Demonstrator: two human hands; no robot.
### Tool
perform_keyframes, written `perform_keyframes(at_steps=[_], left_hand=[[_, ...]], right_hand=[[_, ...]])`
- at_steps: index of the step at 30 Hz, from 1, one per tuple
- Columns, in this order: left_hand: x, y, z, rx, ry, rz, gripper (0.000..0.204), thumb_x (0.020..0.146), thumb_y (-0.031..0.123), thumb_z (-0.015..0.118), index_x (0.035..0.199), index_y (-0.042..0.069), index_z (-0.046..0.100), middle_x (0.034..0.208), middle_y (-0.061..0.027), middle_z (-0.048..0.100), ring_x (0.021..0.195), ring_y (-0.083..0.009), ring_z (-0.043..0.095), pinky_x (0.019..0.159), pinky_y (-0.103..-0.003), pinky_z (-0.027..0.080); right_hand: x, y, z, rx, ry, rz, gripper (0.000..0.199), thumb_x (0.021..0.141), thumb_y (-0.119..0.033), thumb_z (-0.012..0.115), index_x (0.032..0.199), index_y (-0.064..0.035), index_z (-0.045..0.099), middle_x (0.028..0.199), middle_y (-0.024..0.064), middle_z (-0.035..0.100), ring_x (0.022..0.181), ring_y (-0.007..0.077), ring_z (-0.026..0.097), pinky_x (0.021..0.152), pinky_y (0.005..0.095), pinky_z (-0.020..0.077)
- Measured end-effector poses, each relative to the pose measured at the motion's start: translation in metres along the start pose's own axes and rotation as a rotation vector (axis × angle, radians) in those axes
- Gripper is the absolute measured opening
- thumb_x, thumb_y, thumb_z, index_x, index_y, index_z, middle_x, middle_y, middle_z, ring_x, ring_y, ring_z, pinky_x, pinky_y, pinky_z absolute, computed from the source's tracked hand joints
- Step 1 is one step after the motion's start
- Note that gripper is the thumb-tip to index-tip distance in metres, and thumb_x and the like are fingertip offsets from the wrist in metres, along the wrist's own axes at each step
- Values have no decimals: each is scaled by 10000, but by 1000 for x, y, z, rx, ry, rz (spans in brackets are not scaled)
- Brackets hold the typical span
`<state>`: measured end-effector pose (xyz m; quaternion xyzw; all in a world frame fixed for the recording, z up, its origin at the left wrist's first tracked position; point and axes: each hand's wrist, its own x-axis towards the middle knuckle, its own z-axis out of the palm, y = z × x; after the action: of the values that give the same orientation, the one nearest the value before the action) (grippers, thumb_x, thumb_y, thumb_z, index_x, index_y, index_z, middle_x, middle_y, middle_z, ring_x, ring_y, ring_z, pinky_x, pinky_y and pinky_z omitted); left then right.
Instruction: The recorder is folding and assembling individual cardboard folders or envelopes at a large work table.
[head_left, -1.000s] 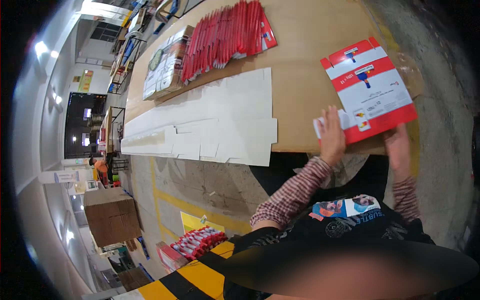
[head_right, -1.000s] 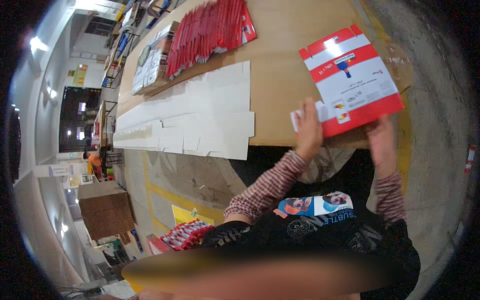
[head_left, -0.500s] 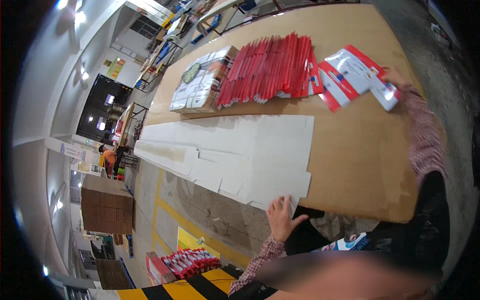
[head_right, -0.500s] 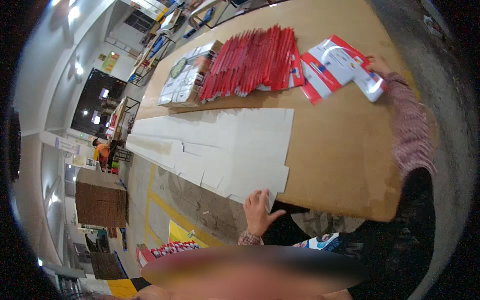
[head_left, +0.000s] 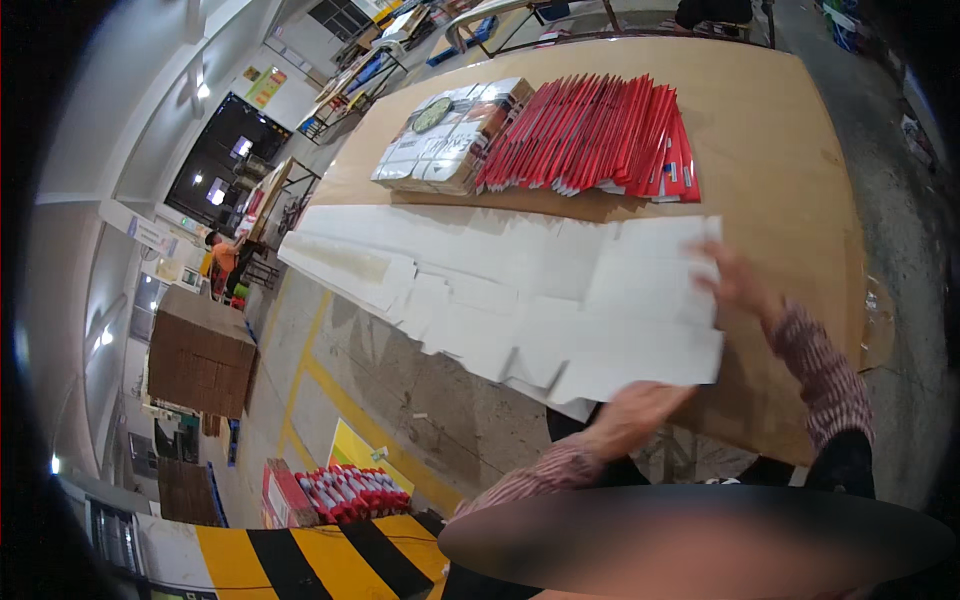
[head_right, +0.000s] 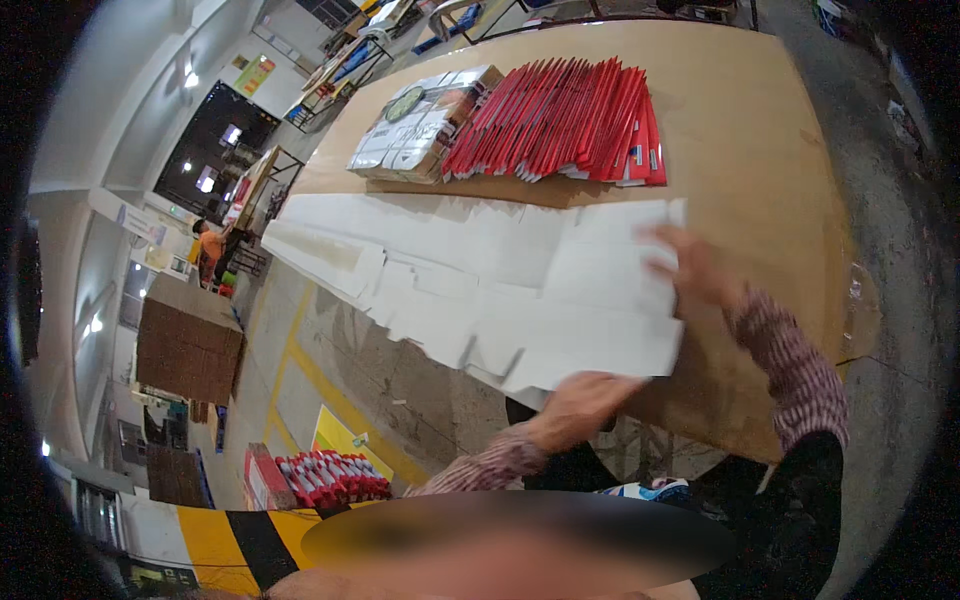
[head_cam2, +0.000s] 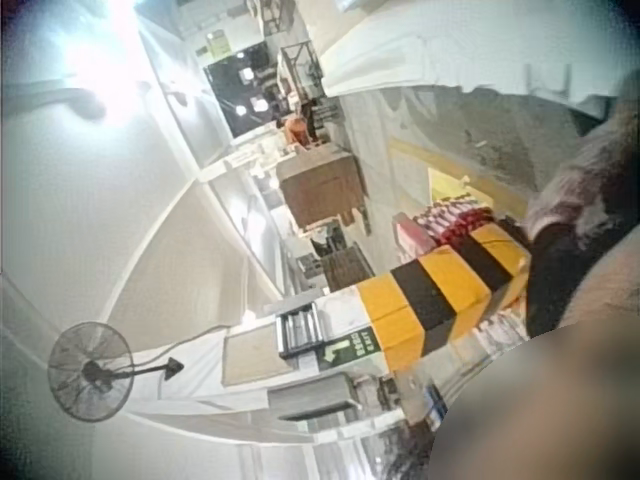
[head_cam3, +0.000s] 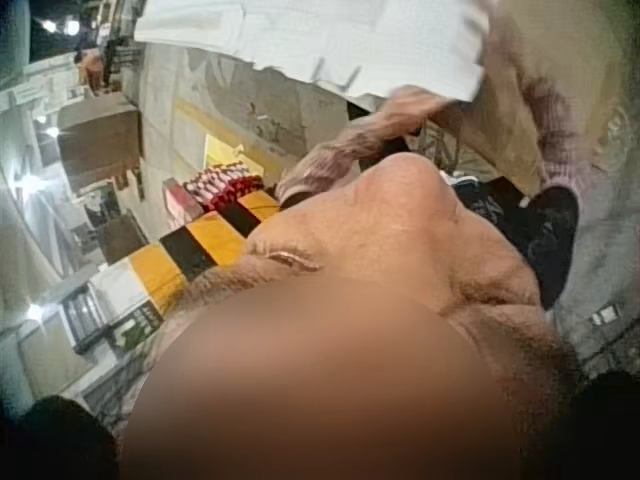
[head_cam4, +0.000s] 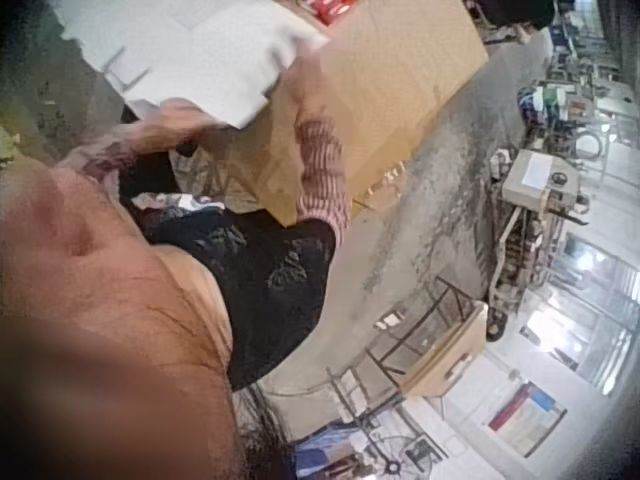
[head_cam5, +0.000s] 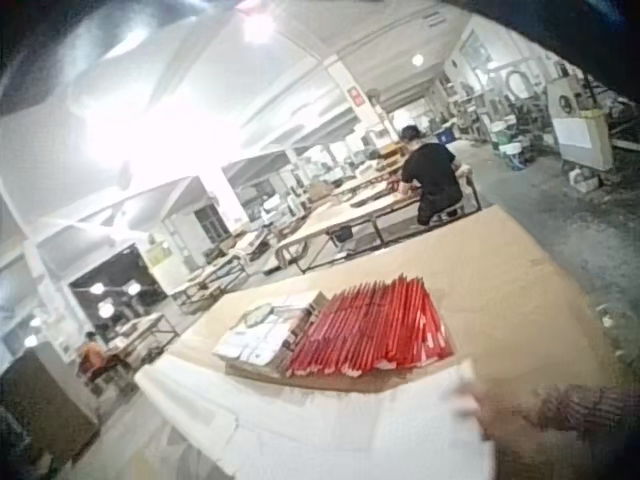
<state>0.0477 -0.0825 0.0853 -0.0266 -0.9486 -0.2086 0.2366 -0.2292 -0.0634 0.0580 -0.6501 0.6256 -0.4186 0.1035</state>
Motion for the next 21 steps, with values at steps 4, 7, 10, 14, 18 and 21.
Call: perform_keyframes(at_steps=[4, 7, 10, 14, 18, 21], left_hand=[[50, 93, 106, -219, -361, 139, 714, 774, 122, 608, 1406, 61, 280, 872, -140, 585, 802, -299, 582, 708, -417, 470], [36, 111, 134, -415, -244, 353, 775, 739, 158, 675, 1404, 84, 285, 943, -143, 580, 836, -294, 578, 723, -415, 471], [-8, 67, 148, -290, -417, 104, 753, 735, 186, 674, 1386, 79, 312, 1106, -141, 538, 964, -311, 550, 825, -424, 445], [11, 44, 103, 191, -129, 102, 603, 701, 141, 662, 1254, 29, 451, 1179, -153, 536, 1077, -333, 506, 930, -463, 380], [16, 35, 112, -108, -313, 159, 508, 714, 133, 669, 1194, 63, 520, 1170, -124, 562, 1102, -282, 505, 928, -462, 370], [40, 38, 137, -427, -370, -3, 309, 723, 158, 682, 1003, 51, 607, 947, -122, 625, 975, -239, 561, 801, -385, 446]], right_hand=[[-144, -75, -23, -150, -235, 18, 512, 666, -294, 765, 1101, -81, 599, 1061, 144, 588, 1024, 331, 532, 913, 434, 407], [-240, -66, -37, -497, -356, 176, 731, 594, -362, 802, 1210, -82, 527, 1347, 197, 392, 1265, 420, 318, 1047, 507, 270], [-265, -109, -59, -496, -438, 379, 929, 561, -401, 807, 1331, -81, 398, 1452, 233, 212, 1334, 474, 153, 1086, 532, 179], [-307, -107, -66, -555, -476, 428, 1029, 591, -399, 781, 1416, -92, 247, 1489, 243, 72, 1350, 496, 26, 1098, 552, 94], [-294, -107, -95, -365, -456, 455, 571, 707, -233, 692, 1216, -40, 517, 1221, 222, 488, 1159, 367, 451, 969, 458, 366], [-294, -75, -117, -58, -292, 504, 135, 754, -116, 644, 830, -12, 686, 673, 99, 661, 624, 218, 641, 593, 323, 508]])
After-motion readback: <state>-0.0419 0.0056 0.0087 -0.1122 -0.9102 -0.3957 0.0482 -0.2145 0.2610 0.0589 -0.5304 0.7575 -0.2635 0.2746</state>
